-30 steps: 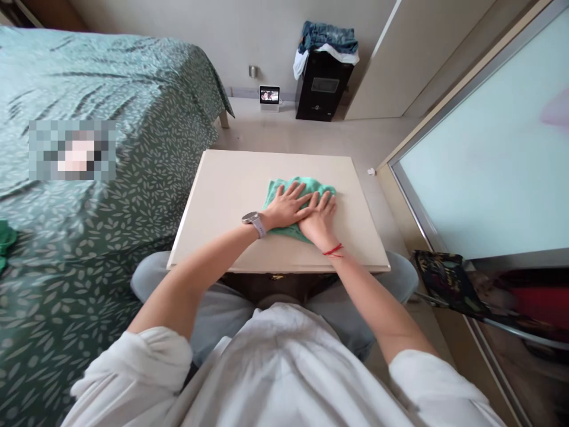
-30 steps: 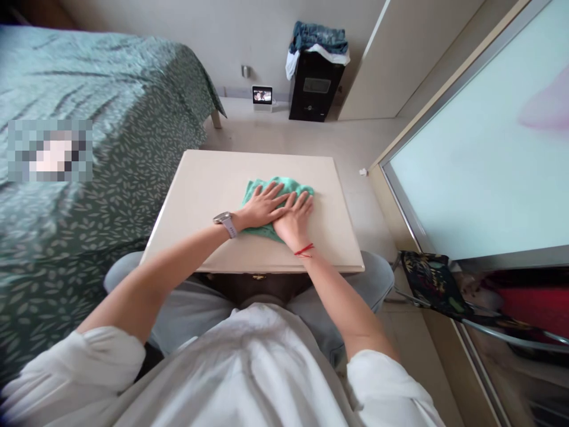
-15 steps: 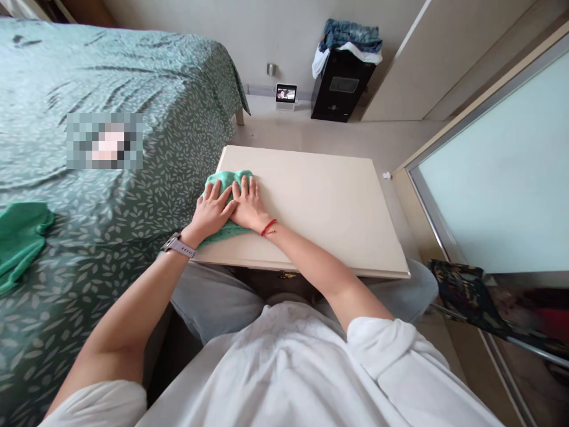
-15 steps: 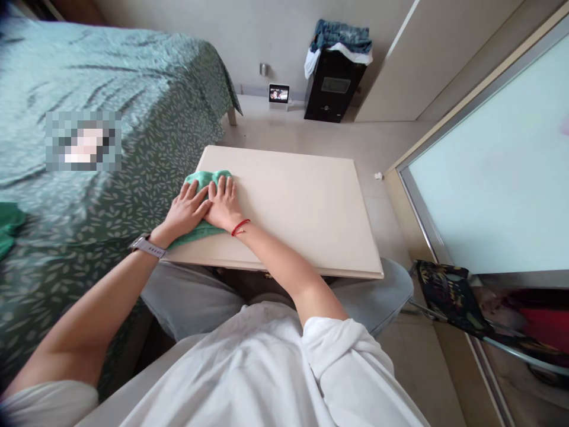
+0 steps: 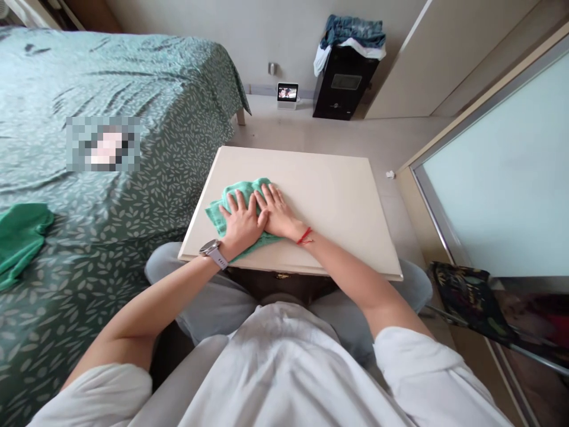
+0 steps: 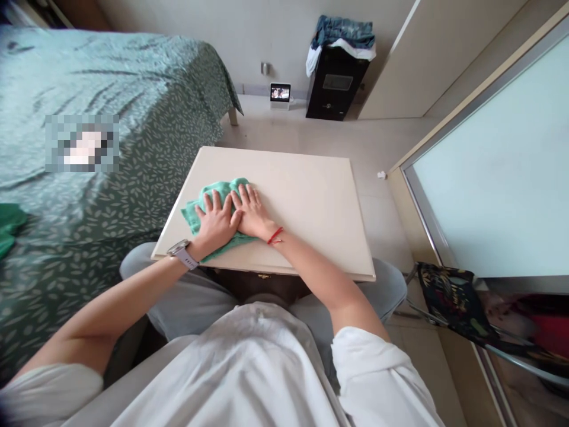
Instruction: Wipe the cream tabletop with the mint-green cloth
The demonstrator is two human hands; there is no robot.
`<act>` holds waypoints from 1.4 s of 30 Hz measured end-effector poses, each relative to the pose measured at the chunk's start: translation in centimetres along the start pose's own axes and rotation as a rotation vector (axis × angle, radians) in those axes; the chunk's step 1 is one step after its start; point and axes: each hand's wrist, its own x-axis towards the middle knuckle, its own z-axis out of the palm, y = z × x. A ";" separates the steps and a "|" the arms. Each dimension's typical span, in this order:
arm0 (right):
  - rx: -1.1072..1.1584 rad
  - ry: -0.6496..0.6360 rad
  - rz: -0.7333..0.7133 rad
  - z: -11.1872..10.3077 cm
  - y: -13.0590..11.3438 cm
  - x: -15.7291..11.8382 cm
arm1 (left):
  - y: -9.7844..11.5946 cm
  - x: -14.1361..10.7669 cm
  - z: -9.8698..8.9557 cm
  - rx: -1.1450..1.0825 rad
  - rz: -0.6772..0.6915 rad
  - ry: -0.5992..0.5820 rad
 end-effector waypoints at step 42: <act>-0.047 0.121 0.438 0.5 -7.3 -1.0 | -6.3 1.8 -0.5 -0.067 0.383 -0.095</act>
